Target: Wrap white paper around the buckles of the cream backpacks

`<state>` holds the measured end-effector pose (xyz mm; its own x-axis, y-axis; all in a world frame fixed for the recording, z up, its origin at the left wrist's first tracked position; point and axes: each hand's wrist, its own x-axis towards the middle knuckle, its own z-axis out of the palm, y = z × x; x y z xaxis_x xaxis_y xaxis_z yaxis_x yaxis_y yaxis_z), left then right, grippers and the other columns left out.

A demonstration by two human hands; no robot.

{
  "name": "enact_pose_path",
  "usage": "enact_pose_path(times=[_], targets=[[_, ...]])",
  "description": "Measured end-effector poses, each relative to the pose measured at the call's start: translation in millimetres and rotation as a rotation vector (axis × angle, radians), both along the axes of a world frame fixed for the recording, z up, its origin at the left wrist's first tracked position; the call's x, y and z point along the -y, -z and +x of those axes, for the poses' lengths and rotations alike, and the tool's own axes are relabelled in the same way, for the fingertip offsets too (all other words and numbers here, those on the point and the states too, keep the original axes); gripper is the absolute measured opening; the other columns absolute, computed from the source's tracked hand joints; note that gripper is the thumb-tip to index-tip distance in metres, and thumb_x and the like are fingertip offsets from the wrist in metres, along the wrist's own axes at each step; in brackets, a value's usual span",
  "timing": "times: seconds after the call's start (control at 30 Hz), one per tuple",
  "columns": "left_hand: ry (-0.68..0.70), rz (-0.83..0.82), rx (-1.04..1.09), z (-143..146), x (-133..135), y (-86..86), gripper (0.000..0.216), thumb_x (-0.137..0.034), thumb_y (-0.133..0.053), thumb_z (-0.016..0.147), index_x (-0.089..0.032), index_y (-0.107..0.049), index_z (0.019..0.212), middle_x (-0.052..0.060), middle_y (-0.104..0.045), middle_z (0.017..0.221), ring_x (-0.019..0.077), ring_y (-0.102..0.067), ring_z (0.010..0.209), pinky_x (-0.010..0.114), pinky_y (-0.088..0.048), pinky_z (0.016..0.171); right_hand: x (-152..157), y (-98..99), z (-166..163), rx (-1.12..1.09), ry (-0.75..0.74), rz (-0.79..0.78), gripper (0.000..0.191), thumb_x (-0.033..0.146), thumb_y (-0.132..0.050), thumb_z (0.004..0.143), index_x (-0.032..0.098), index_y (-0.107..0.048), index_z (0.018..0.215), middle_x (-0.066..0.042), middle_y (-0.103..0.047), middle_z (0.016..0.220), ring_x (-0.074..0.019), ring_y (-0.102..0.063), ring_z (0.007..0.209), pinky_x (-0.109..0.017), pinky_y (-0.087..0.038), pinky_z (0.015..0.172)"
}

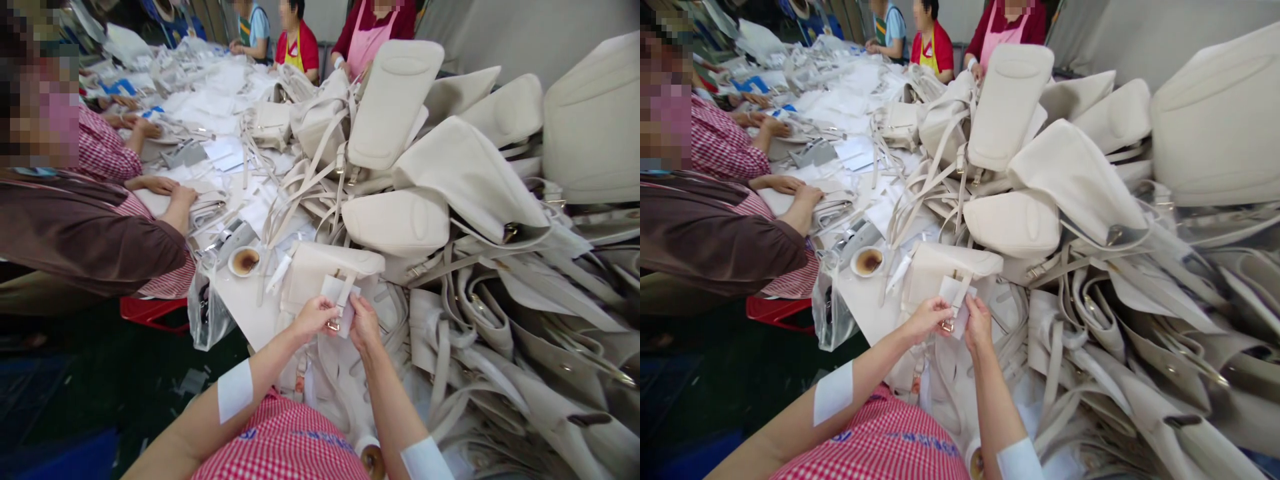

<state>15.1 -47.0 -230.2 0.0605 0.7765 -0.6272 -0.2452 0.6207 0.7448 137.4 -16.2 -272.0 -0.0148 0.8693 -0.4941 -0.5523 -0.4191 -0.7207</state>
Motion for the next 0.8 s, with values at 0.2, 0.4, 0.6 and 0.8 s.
enact_pose_path(times=[0.2,0.4,0.6,0.8], targets=[[-0.047,0.056,-0.074,5.4,1.6,0.6,0.025,-0.027,-0.074,0.074,-0.018,-0.052,0.08,-0.006,-0.059,0.056,0.0092,-0.056,0.043,0.019,-0.045,0.044,5.0,-7.3,-2.1,-0.019,-0.023,0.013,0.031,0.033,-0.085,0.062,0.02,-0.071,0.087,-0.001,-0.077,0.079,-0.0208,-0.072,0.072,-0.032,-0.059,0.067],[-0.08,0.02,-0.028,9.0,8.6,1.6,0.027,-0.024,-0.076,0.067,-0.017,-0.053,0.08,-0.004,-0.06,0.063,0.0096,-0.057,0.055,0.021,-0.048,0.053,9.1,-10.7,-0.3,-0.021,-0.074,-0.008,0.034,0.029,-0.087,0.058,0.019,-0.071,0.087,-0.002,-0.077,0.077,-0.0226,-0.073,0.07,-0.035,-0.06,0.067],[-0.082,-0.048,0.016,9.2,8.2,-1.8,0.023,-0.021,-0.071,0.066,-0.018,-0.05,0.076,-0.004,-0.056,0.061,0.0092,-0.054,0.054,0.022,-0.046,0.056,7.1,-8.6,-0.3,-0.019,-0.078,-0.006,0.034,0.028,-0.086,0.058,0.019,-0.071,0.088,-0.002,-0.077,0.076,-0.0218,-0.073,0.071,-0.034,-0.059,0.068],[-0.138,-0.02,-0.126,6.7,3.6,-2.0,0.02,-0.024,-0.073,0.071,-0.017,-0.055,0.078,0.0,-0.063,0.071,0.0136,-0.06,0.069,0.024,-0.047,0.066,8.0,-7.6,-0.2,-0.017,-0.058,-0.001,0.033,0.027,-0.085,0.06,0.019,-0.07,0.088,-0.002,-0.077,0.077,-0.0229,-0.073,0.072,-0.035,-0.06,0.068]])
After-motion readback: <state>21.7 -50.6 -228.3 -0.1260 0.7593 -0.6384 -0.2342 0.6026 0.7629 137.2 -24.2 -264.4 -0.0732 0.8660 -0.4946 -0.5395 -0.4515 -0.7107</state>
